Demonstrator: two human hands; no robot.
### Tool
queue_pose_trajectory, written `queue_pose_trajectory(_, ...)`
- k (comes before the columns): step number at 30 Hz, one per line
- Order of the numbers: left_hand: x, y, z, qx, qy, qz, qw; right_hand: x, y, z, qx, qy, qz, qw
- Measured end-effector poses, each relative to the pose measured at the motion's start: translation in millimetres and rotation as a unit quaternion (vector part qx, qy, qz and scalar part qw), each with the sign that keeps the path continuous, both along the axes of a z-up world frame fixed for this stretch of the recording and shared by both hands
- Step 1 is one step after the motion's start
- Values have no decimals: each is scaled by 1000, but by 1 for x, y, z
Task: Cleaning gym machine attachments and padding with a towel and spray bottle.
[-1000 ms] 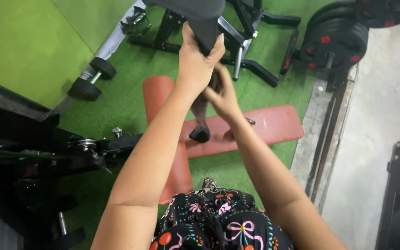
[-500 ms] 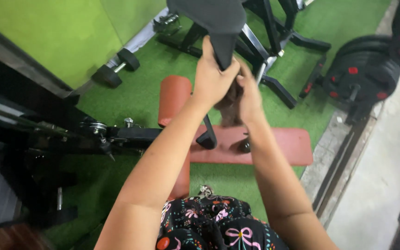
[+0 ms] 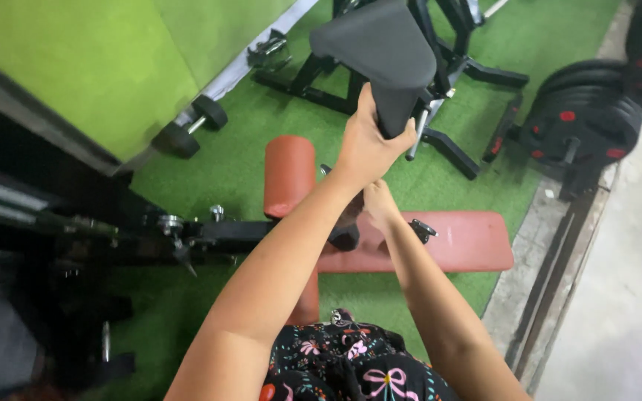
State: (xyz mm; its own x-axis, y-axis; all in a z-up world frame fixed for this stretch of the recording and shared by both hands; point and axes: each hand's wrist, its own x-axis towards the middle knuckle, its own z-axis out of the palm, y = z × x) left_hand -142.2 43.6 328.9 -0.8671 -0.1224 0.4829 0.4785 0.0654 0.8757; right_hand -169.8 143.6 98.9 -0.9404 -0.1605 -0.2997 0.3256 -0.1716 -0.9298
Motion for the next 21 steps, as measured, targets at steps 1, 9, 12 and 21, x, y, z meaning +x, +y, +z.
queue_pose_trajectory(1, -3, -3, -1, -1, 2, -10, 1000, 1, 3, 11, -1, 2, -10, 1000)
queue_pose_trajectory(9, -19, -24, 2, 51, 29, -113, 992, 73, -8, 165, -122, 126, -163, 971)
queue_pose_trajectory(12, -26, -33, 5, 114, -32, -203, 972, 102, -30, 168, -13, 196, -228, 954)
queue_pose_trajectory(21, -67, -63, -3, 1, 21, -219, 976, 112, -93, 169, 309, 430, -381, 758)
